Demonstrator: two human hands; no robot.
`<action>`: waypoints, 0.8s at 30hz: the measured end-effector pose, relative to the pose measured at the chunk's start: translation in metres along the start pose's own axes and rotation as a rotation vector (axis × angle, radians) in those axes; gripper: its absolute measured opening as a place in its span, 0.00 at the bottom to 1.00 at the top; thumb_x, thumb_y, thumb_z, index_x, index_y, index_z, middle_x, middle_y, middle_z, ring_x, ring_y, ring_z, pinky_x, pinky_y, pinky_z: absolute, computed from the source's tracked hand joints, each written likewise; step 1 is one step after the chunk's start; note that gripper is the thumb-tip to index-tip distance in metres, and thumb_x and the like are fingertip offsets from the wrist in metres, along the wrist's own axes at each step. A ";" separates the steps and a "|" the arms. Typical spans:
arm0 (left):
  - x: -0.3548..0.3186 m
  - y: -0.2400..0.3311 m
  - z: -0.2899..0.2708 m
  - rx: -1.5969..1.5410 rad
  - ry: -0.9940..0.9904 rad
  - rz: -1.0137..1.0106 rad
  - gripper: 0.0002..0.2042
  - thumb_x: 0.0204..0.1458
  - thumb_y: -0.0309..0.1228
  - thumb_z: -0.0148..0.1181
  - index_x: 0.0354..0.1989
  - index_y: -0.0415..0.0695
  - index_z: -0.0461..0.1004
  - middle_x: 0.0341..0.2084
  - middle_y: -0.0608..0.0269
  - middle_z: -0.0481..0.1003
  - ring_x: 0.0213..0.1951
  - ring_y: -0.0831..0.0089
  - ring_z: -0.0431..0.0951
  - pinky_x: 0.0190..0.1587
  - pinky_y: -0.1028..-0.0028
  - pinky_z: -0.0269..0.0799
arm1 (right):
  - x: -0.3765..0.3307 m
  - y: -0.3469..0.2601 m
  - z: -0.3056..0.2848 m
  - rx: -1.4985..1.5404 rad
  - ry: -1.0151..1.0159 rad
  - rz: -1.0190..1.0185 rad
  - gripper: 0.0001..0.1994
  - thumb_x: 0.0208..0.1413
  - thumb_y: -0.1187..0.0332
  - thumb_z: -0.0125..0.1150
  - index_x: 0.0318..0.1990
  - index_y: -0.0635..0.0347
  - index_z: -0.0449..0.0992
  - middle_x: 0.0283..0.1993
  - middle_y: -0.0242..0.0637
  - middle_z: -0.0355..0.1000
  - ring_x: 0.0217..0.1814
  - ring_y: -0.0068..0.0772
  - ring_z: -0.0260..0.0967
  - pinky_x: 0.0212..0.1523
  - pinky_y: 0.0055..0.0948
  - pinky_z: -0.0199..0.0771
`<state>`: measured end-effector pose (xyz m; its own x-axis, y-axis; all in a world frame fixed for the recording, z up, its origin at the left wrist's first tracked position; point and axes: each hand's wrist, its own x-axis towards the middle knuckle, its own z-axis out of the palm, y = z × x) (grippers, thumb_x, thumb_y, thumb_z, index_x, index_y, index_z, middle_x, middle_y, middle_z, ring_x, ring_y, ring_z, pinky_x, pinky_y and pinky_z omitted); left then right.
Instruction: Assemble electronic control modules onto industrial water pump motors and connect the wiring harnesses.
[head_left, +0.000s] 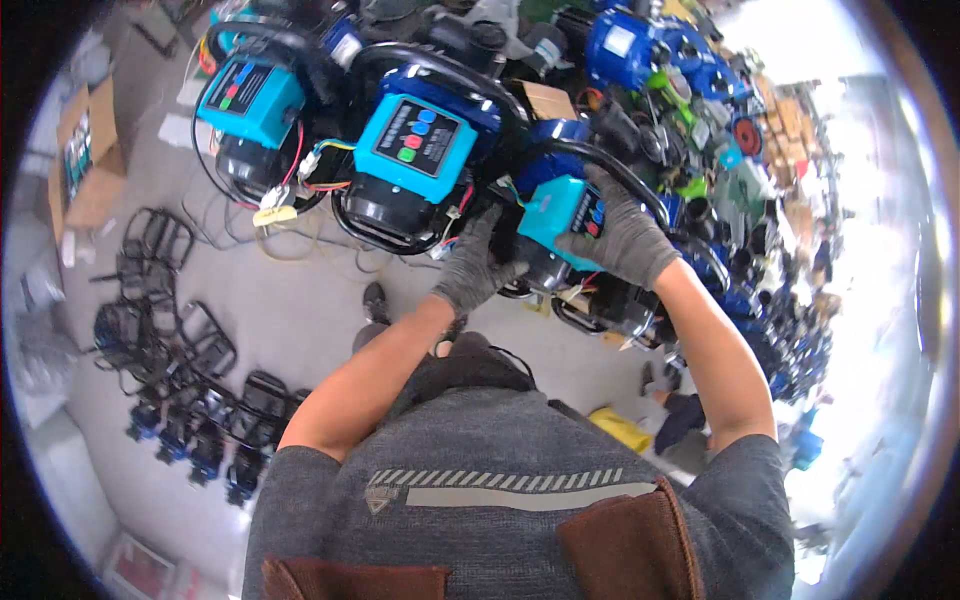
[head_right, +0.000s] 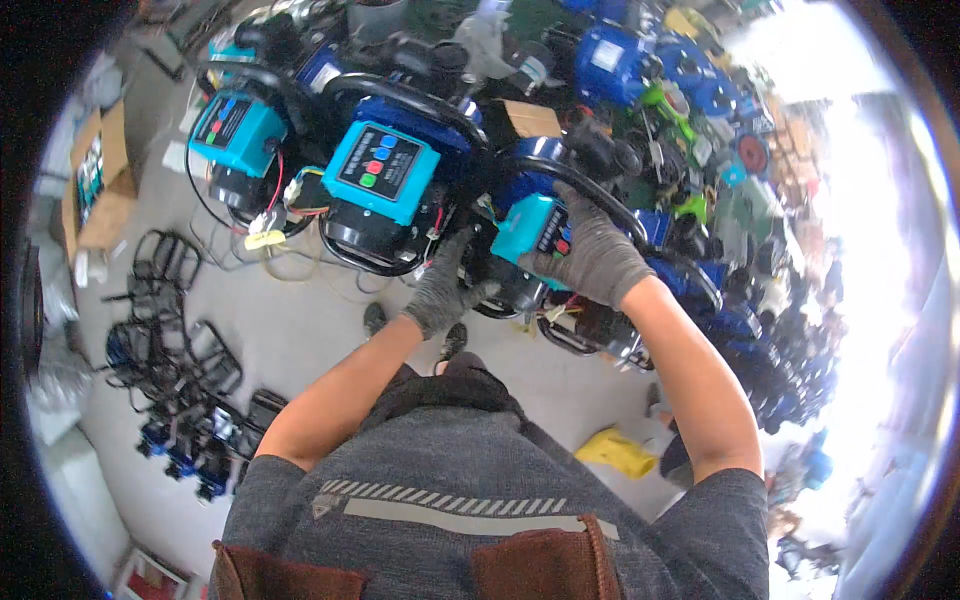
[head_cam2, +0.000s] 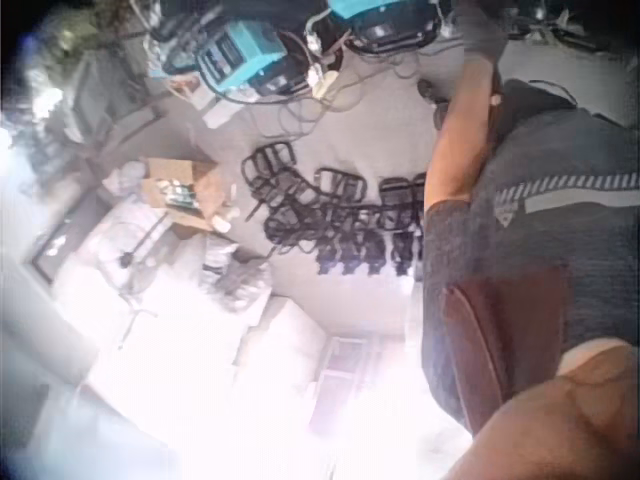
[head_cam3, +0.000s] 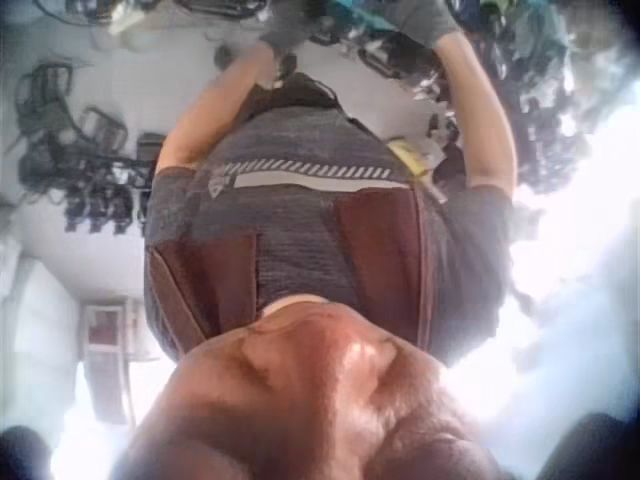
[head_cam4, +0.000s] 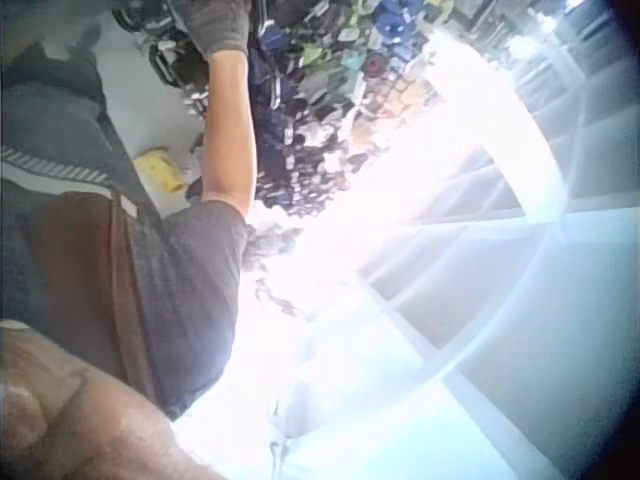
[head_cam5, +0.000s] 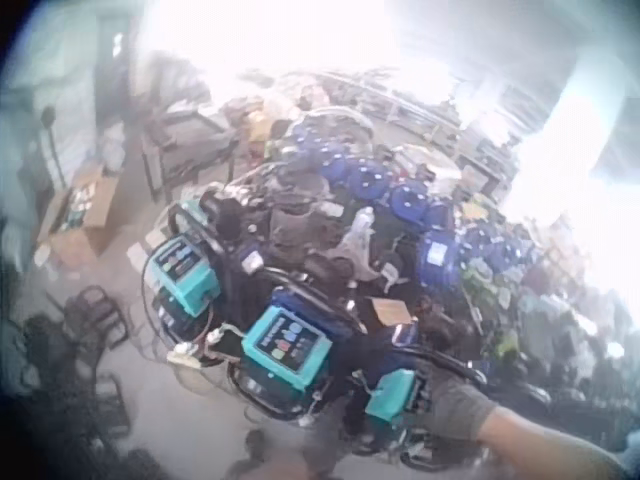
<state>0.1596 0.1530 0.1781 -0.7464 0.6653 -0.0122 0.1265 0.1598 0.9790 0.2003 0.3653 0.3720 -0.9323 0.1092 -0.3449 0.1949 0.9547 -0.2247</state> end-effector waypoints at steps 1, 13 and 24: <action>0.001 0.007 -0.006 0.057 -0.018 0.010 0.54 0.46 0.50 0.78 0.75 0.36 0.51 0.69 0.43 0.60 0.69 0.50 0.63 0.69 0.57 0.63 | -0.014 0.009 0.004 0.037 0.097 -0.017 0.52 0.52 0.41 0.72 0.73 0.68 0.54 0.70 0.65 0.60 0.75 0.61 0.58 0.74 0.45 0.60; 0.077 0.153 -0.002 0.761 -0.310 0.424 0.48 0.51 0.60 0.68 0.73 0.41 0.58 0.70 0.43 0.61 0.71 0.47 0.60 0.72 0.56 0.56 | -0.083 0.072 0.205 1.271 0.412 0.175 0.16 0.66 0.78 0.54 0.59 0.60 0.76 0.50 0.35 0.78 0.53 0.26 0.73 0.56 0.29 0.75; 0.101 0.203 0.055 1.382 -0.732 0.380 0.54 0.40 0.52 0.77 0.76 0.48 0.54 0.68 0.44 0.63 0.69 0.46 0.64 0.71 0.54 0.59 | -0.074 0.055 0.248 0.949 0.662 0.033 0.29 0.58 0.79 0.57 0.69 0.55 0.67 0.67 0.52 0.64 0.68 0.57 0.63 0.70 0.44 0.64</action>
<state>0.1458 0.2922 0.3642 -0.1298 0.9416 -0.3108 0.9889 0.1458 0.0285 0.3557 0.3412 0.1597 -0.8450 0.5215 0.1188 0.1105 0.3876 -0.9152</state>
